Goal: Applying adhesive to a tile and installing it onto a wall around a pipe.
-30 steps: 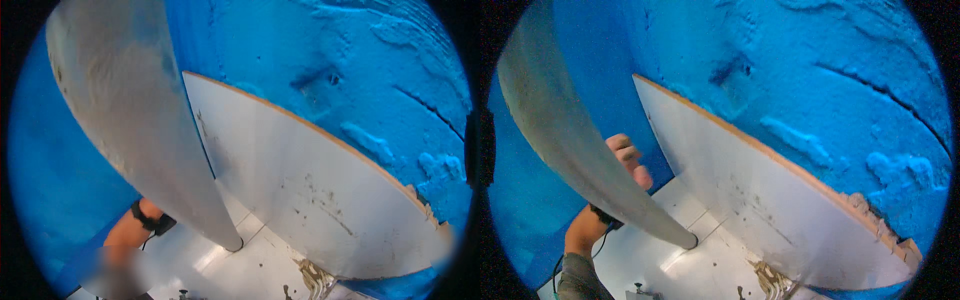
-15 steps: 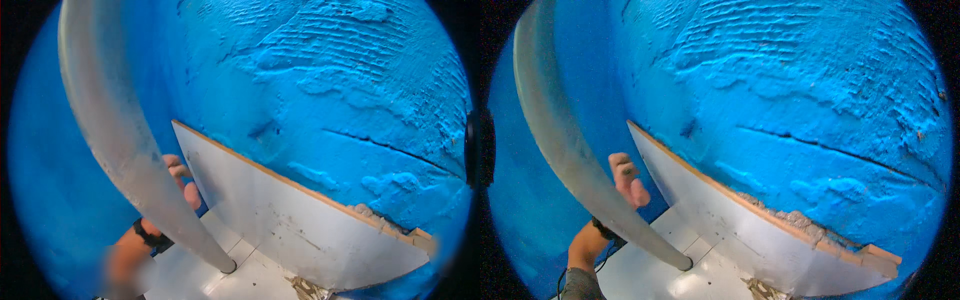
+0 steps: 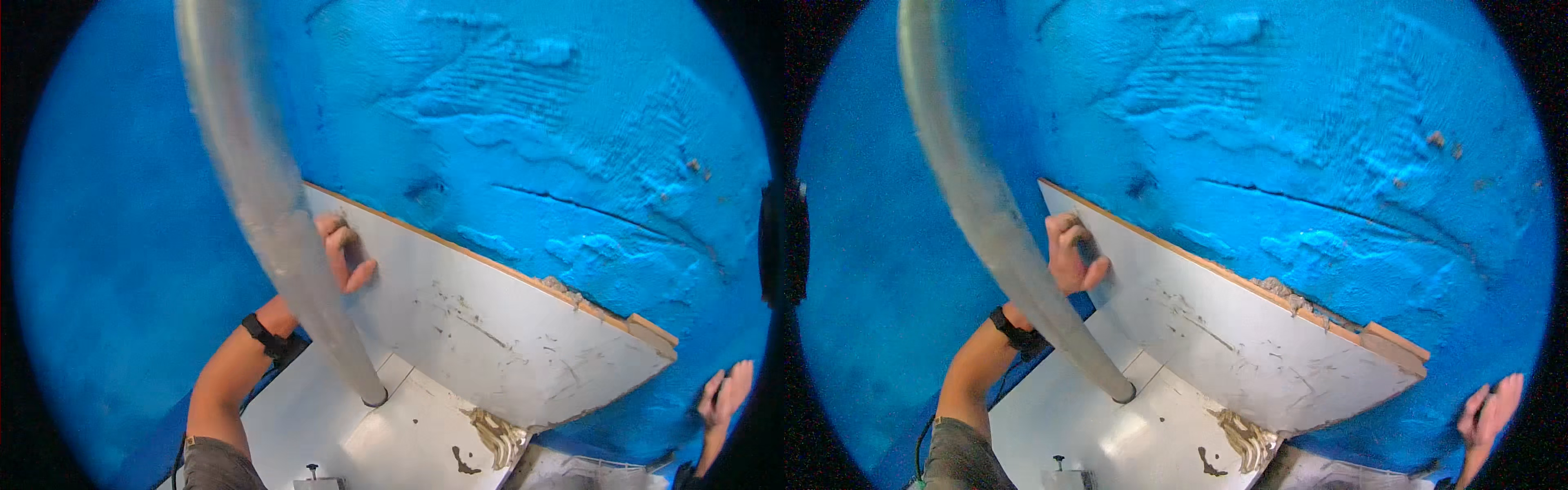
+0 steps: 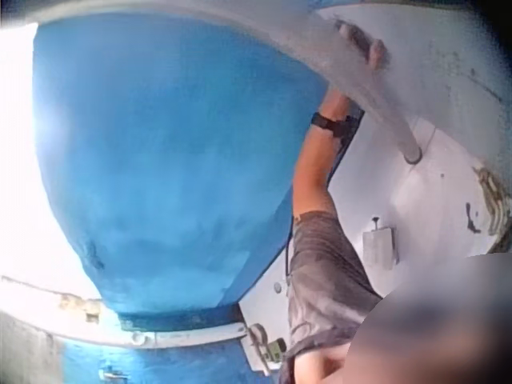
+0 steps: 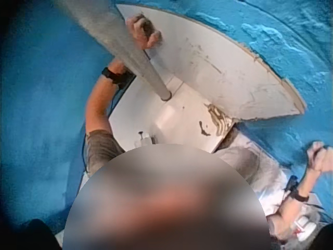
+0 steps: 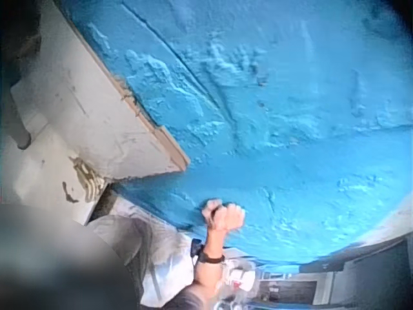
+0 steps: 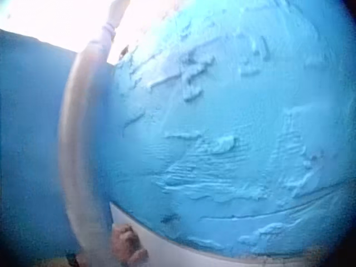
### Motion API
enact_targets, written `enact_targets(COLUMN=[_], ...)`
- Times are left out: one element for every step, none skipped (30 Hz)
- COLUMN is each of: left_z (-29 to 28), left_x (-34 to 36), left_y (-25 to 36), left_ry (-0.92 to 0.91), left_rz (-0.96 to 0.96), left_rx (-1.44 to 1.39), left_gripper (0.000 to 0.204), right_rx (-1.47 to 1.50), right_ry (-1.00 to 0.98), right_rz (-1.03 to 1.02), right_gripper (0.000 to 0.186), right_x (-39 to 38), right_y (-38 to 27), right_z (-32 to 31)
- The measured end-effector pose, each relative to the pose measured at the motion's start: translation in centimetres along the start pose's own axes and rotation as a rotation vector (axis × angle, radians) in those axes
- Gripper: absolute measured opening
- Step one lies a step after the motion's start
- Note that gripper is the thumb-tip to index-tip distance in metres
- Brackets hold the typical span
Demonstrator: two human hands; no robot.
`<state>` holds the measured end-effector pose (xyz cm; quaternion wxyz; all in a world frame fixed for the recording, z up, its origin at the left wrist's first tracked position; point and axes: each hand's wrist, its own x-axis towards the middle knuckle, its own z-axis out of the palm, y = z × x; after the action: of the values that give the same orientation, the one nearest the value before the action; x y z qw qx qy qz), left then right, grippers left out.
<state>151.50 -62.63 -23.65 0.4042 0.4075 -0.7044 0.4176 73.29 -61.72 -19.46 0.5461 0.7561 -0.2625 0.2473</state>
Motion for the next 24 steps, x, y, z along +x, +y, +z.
enact_targets(left_z=[-0.7, -1.0, -1.2, -1.5, -2.7, -2.9, -2.7, -1.8, -0.9, -1.7, -1.6, -1.4, -1.1, -1.2, -1.4, -0.8, 0.1, -0.9, -1.4, -0.9, -0.7, -0.6, -0.3, -0.2], left_x=[-1.4, -2.3, -3.0, -3.6, -4.3, -6.4, -9.0, -11.3, -13.5, -16.1, -16.9, -17.2, -17.8, -19.0, -20.3, -20.9, -19.8, -19.7, -19.5, -20.4, -21.6, -22.8, -23.1, -23.4], left_y=[0.1, 0.8, 1.5, 2.6, 3.7, 4.1, 3.9, 4.2, 4.6, 5.2, 5.9, 6.3, 6.6, 7.0, 7.4, 7.3, 7.2, 7.4, 7.4, 7.0, 6.7, 6.6, 6.4, 6.3], left_ry=[-0.157, -0.151, -0.228, -0.309, -0.270, -0.436, -0.551, -0.528, -0.478, -0.447, -0.436, -0.600, -0.769, -0.762, -0.833, -0.898, -0.887, -0.849, -0.793, -0.794, -0.816, -0.837, -0.836, -0.829], left_rz=[-0.023, -0.030, -0.011, 0.012, 0.021, -0.233, -0.498, -0.490, -0.587, -0.713, -0.713, -0.740, -0.765, -0.763, -0.772, -0.779, -0.756, -0.775, -0.796, -0.803, -0.772, -0.738, -0.742, -0.735], left_rx=[0.084, 0.089, 0.155, 0.213, 0.218, 0.058, -0.136, -0.146, -0.175, -0.179, -0.191, -0.223, -0.250, -0.254, -0.194, -0.134, -0.158, -0.216, -0.264, -0.268, -0.213, -0.158, -0.161, -0.139], left_gripper=[0.064, 0.064, 0.073, 0.082, 0.082, 0.090, 0.098, 0.098, 0.097, 0.095, 0.095, 0.089, 0.084, 0.084, 0.080, 0.077, 0.077, 0.076, 0.075, 0.075, 0.075, 0.075, 0.075, 0.075], right_rx=[-0.040, 0.019, 0.016, 0.259, 0.465, 1.092, 1.305, 1.342, 1.389, 1.486, 1.480, 1.468, 1.458, 1.451, 1.440, 1.397, 1.338, 1.169, 0.984, 1.005, 1.030, 1.040, 1.017, 0.994], right_ry=[-0.029, -0.139, -0.132, -0.191, -0.233, -0.257, 0.233, 0.287, 0.291, 0.271, 0.246, 0.221, 0.216, 0.163, 0.106, 0.084, 0.048, -0.056, -0.145, -0.099, -0.055, -0.063, -0.043, -0.021], right_rz=[0.093, 0.205, 0.197, -0.076, -0.348, -0.262, -0.347, -0.417, -0.441, -0.454, -0.586, -0.716, -0.719, -0.859, -0.998, -0.901, -0.785, -0.700, -0.630, -0.608, -0.580, -0.577, -0.527, -0.477], right_gripper=[0.050, 0.039, 0.039, 0.032, 0.031, 0.037, 0.027, 0.025, 0.023, 0.020, 0.019, 0.020, 0.020, 0.018, 0.021, 0.018, 0.016, 0.016, 0.016, 0.018, 0.019, 0.019, 0.020, 0.021], right_x=[1.1, 0.7, 1.3, 6.7, 13.7, 22.0, 25.6, 27.3, 28.2, 29.7, 31.5, 32.9, 33.9, 34.5, 34.8, 34.8, 34.6, 35.4, 36.7, 36.9, 36.8, 36.7, 37.1, 37.4], right_y=[-0.5, -2.5, -3.2, -6.5, -10.4, -14.0, -18.1, -21.2, -24.6, -28.0, -29.6, -30.7, -31.9, -32.9, -33.4, -34.7, -35.0, -33.2, -31.3, -31.6, -32.0, -32.3, -32.5, -32.7], right_z=[-0.3, -0.4, 0.3, -1.7, -6.4, -5.6, -4.6, -4.5, -3.8, -3.4, -4.5, -5.3, -5.7, -6.0, -6.0, -1.6, 3.0, 4.9, 6.6, 7.3, 7.2, 6.7, 6.6, 6.3])
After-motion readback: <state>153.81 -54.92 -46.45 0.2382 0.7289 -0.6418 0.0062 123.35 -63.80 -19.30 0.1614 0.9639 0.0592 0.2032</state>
